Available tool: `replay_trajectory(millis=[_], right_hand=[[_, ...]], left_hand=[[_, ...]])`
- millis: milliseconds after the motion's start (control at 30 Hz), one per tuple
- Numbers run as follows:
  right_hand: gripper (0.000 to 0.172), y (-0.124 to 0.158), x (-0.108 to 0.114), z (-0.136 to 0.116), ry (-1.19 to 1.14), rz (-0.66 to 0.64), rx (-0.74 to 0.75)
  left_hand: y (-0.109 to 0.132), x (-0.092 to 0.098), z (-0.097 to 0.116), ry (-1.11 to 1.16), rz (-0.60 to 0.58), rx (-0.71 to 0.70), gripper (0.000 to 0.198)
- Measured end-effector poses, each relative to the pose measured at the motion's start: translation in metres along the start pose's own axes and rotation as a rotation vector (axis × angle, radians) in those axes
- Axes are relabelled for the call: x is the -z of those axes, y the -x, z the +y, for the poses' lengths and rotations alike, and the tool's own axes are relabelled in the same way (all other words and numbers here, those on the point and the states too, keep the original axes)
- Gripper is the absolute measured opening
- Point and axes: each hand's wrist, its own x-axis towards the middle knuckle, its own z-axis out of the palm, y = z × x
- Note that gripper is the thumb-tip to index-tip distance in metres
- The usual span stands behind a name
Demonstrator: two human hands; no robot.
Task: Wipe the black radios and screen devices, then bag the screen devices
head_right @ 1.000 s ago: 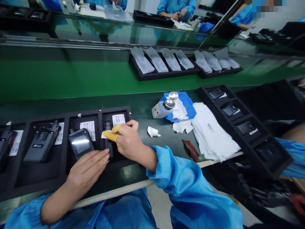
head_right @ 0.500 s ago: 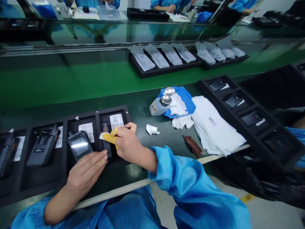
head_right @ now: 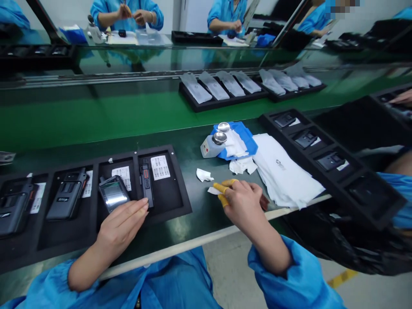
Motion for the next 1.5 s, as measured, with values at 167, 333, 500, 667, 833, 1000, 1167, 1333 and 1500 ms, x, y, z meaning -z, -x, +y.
replay_trajectory(millis=[167, 333, 500, 667, 833, 1000, 1167, 1333, 1500], right_hand=[[0.035, -0.019, -0.002, -0.072, -0.354, -0.038, 0.021], [0.050, -0.045, -0.036, -0.133, -0.802, -0.205, -0.031], [0.050, -0.042, -0.059, -0.134, -0.958, -0.142, -0.125], [0.049, -0.037, -0.060, -0.132, -0.984, -0.096, -0.117], [0.050, -0.037, -0.061, -0.135, -0.993, -0.065, -0.080], [0.051, -0.037, -0.060, -0.133, -0.985, -0.060, -0.065], [0.051, -0.037, -0.057, -0.132, -0.981, -0.080, -0.073], [0.050, -0.038, -0.057, -0.132, -1.011, -0.074, -0.089], [0.052, -0.037, -0.062, -0.133, -1.106, -0.134, -0.185]], left_hand=[[-0.002, 0.002, 0.004, -0.019, -0.018, 0.002, 0.034], [0.008, 0.028, 0.006, -0.236, -0.005, 0.187, 0.022], [0.016, 0.054, -0.008, -0.694, -0.204, 0.427, 0.036], [0.008, 0.046, -0.013, -0.762, -0.411, 0.415, 0.046], [-0.004, 0.038, -0.007, -0.438, -0.243, 0.688, 0.038], [-0.015, 0.028, 0.002, -0.041, -0.092, 0.698, 0.032], [-0.017, 0.016, 0.003, 0.132, -0.077, 0.834, 0.031], [-0.016, 0.017, -0.005, 0.033, -0.105, 0.935, 0.057], [-0.036, 0.021, -0.015, 0.038, -0.333, 1.061, 0.098]])
